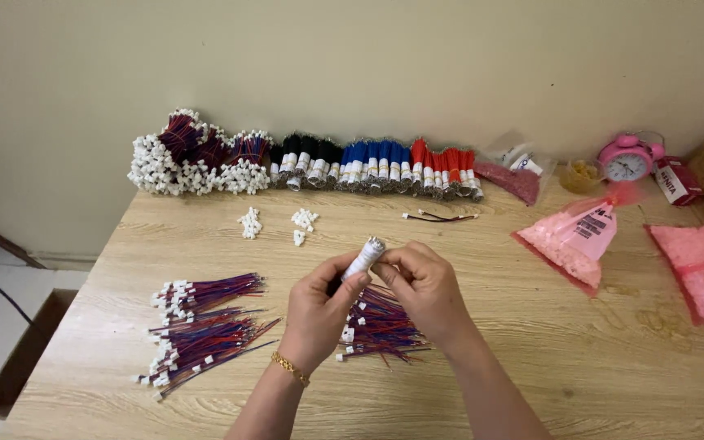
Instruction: The person repeatedly picks small white plastic connectors and inserts them onto the ends of short colored wires. They place the finished units into a growing pile on the table. The person also briefly handles a roll of black wire before returning to the connector assembly.
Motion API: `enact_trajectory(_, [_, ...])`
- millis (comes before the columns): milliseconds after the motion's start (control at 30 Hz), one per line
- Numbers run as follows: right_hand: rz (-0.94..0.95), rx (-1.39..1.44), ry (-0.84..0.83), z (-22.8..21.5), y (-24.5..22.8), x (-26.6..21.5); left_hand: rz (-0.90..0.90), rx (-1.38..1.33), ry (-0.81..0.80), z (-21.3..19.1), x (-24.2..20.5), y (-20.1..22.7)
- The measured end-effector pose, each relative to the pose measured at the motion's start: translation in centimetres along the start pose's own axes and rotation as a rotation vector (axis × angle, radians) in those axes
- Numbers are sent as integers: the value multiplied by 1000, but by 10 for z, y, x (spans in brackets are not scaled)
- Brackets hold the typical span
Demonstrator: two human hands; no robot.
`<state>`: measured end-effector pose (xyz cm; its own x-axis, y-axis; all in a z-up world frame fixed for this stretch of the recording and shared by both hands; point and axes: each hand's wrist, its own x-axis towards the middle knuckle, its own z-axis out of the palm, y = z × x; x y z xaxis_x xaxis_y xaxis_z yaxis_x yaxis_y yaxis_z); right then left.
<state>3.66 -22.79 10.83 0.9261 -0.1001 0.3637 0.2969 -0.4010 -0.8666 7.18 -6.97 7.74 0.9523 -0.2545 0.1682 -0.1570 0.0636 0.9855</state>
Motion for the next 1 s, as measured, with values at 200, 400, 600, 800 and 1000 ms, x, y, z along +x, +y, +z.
enact_trajectory(200, [-90,-3,152,6,2,-2,120,325,28,-2,-4,10])
enact_trajectory(400, [201,236,268,-2,50,10,448,465,-203,-4,-7,11])
enact_trajectory(600, [176,113,213,-22,50,-17,-58,394,-90,1,0,-8])
enact_trajectory(800, [66,279,244,-26,47,-11,210,648,-64,19,-2,-10])
enact_trajectory(1000, [285,1137,460,-68,69,-4,79,577,-75,5,-3,3])
